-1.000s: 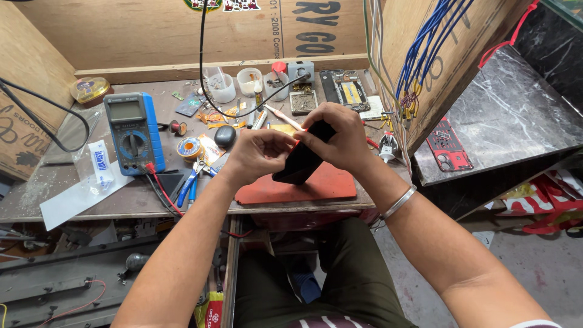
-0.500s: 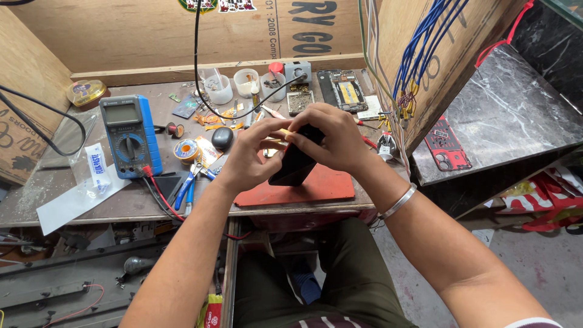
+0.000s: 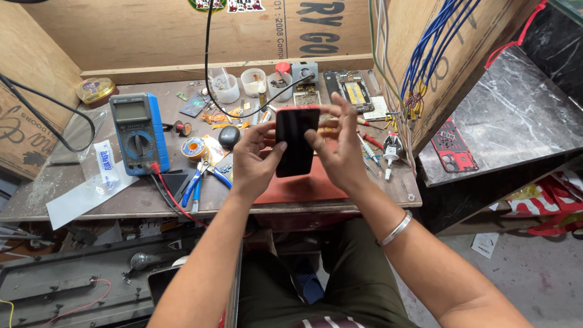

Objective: The person uses a metal spudger to pry and separate the screen from the smartphone chassis. They then lift the screen assembly, rotate the phone, and peel back a black protective film from the internal components.

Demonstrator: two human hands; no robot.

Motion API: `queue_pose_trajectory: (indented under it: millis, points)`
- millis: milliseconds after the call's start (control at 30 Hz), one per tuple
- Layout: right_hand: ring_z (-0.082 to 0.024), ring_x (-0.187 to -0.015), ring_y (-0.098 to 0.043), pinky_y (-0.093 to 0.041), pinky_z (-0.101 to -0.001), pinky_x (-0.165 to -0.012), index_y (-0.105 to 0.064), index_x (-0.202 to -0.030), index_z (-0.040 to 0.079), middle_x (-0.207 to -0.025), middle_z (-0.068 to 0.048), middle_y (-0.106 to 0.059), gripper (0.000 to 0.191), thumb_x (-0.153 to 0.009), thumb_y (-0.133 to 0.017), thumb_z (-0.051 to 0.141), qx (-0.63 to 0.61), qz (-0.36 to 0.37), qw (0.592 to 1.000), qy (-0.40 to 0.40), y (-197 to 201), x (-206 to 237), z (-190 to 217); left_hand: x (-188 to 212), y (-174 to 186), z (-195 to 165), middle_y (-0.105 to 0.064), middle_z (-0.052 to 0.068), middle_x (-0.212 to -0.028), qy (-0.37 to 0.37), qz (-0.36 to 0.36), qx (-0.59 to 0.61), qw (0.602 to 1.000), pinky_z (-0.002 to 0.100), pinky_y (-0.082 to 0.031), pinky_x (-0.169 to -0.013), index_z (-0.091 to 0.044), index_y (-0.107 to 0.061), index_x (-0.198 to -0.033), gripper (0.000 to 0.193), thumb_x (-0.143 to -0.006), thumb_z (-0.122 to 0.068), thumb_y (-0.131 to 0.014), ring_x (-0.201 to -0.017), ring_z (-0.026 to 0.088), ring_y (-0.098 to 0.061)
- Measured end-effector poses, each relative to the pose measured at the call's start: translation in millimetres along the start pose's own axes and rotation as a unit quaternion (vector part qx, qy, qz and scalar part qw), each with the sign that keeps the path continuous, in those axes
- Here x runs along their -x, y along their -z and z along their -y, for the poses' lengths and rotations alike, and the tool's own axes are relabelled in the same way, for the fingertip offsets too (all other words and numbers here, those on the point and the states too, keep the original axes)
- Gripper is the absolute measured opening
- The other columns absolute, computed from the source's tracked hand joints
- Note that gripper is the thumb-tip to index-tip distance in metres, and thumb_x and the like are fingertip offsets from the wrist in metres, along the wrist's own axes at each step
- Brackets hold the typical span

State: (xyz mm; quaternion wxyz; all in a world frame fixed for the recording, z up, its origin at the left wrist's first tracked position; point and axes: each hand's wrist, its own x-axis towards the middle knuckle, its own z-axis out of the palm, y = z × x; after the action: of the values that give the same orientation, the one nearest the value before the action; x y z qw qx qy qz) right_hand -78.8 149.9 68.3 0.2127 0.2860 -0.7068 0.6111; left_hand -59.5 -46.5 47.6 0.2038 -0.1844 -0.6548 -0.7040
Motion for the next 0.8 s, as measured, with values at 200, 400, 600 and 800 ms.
queue_pose_trajectory:
  millis: [200,400,600,800]
  points:
    - [-0.022,-0.121,-0.062,-0.057,-0.0363,-0.096,-0.012,-0.165,0.011,-0.147,-0.014,-0.049,0.104,-0.088,-0.080,0.028,-0.038,0.103,0.989,-0.102,-12,22,-17,17,-27,8,-0.073,0.008,-0.111,-0.012,-0.094,0.001,0.996,0.025,-0.057,-0.081,0.002,-0.058,-0.134,0.044,-0.093,0.002,-0.072,-0.101,0.014,-0.071]
    - [-0.020,-0.118,-0.065,-0.058,-0.0343,-0.093,-0.012,-0.168,0.015,-0.135,-0.013,-0.060,0.108,-0.084,-0.081,0.017,-0.032,0.135,0.985,-0.107,-10,32,-18,21,-13,-9,-0.069,0.009,-0.122,-0.026,-0.036,-0.054,0.998,0.024,-0.059,-0.081,-0.001,-0.062,-0.140,0.046,-0.095,0.005,-0.062,-0.105,0.015,-0.072]
    - [-0.020,-0.118,-0.064,-0.060,-0.0328,-0.091,-0.014,-0.167,0.015,-0.145,-0.014,-0.054,0.107,-0.083,-0.081,0.012,-0.059,0.126,0.984,-0.113,-10,31,-11,17,-12,-25,-0.062,0.009,-0.120,-0.082,-0.013,-0.162,0.983,0.026,-0.065,-0.082,-0.004,-0.062,-0.141,0.058,-0.084,0.010,-0.062,-0.104,0.017,-0.072]
    - [-0.022,-0.119,-0.064,-0.061,-0.0347,-0.090,-0.013,-0.166,0.016,-0.146,-0.014,-0.051,0.113,-0.078,-0.085,0.010,-0.063,0.120,0.985,-0.109,-10,30,-10,20,-21,-22,-0.062,0.008,-0.116,-0.065,-0.025,-0.156,0.985,0.027,-0.066,-0.082,-0.005,-0.060,-0.144,0.061,-0.085,0.010,-0.063,-0.100,0.016,-0.070]
